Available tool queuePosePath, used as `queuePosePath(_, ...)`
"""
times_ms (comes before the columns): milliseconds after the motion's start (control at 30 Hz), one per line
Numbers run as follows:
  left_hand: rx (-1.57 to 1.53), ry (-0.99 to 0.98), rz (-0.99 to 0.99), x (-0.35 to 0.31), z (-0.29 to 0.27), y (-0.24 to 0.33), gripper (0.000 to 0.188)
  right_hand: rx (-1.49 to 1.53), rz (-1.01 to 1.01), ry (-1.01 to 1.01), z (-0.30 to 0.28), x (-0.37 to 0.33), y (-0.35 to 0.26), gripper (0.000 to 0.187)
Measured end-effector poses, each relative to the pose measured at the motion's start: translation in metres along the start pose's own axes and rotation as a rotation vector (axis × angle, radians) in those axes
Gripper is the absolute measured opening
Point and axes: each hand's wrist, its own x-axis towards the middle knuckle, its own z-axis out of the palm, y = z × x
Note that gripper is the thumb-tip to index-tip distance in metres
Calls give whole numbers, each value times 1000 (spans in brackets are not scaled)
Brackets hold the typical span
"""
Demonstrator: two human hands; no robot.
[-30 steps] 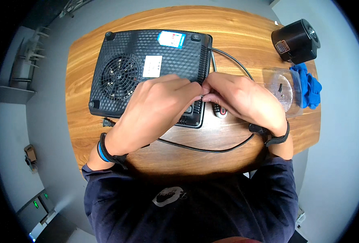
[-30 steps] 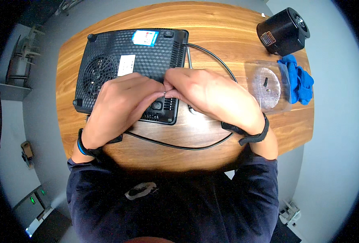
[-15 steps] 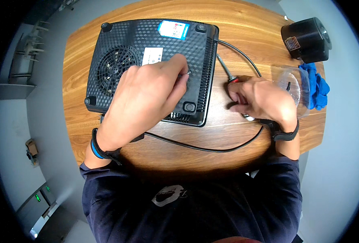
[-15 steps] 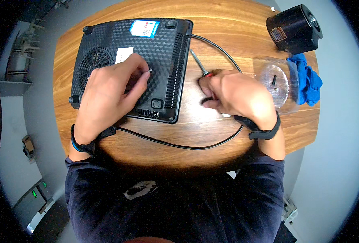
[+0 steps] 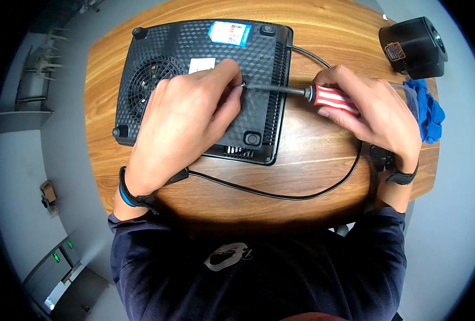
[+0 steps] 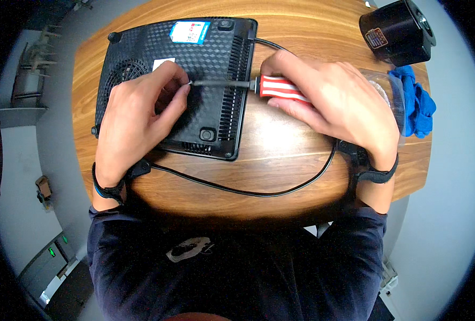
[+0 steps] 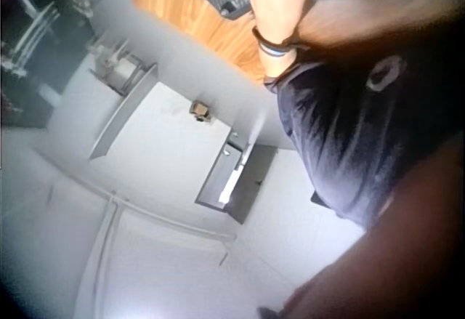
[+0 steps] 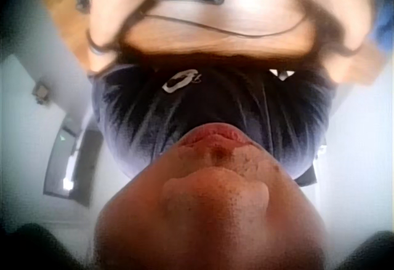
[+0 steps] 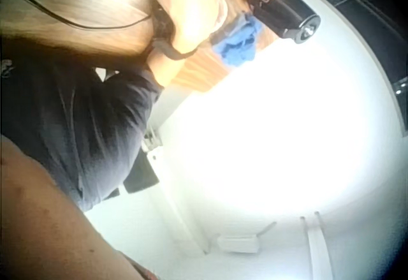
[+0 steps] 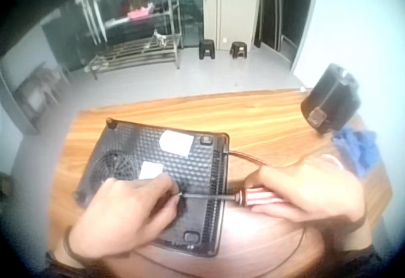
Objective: The person reassembles a portable induction cooktop by placing the top cover over the internal components and securing it with screws. They then flip the unit over and continue fastening screws on the bottom casing using a screwdriver.
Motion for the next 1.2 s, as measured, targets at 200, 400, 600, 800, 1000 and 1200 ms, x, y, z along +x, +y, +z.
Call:
queuePosePath(200,0,-11,4,0,-2,1,11,-70,-81,62,-4,1,-5,40)
queuePosePath(400,-10,-16,11,1,-1,1,12,-97,-69,70,-4,0,-3,40)
queuePosePath(600,-11,-28,1,0,0,2,13,-106,-103,71,-3,1,-3,40)
queuePosePath(800,-13,-24,6,1,0,1,12,-107,-88,90,-1,1,-1,39)
queuePosePath(1000,-27,-16,16,0,0,0,13,-136,-84,63,-3,1,-2,40)
queuePosePath(1200,-26,-28,46,2,0,0,9,-99,-127,111,1,2,-1,39)
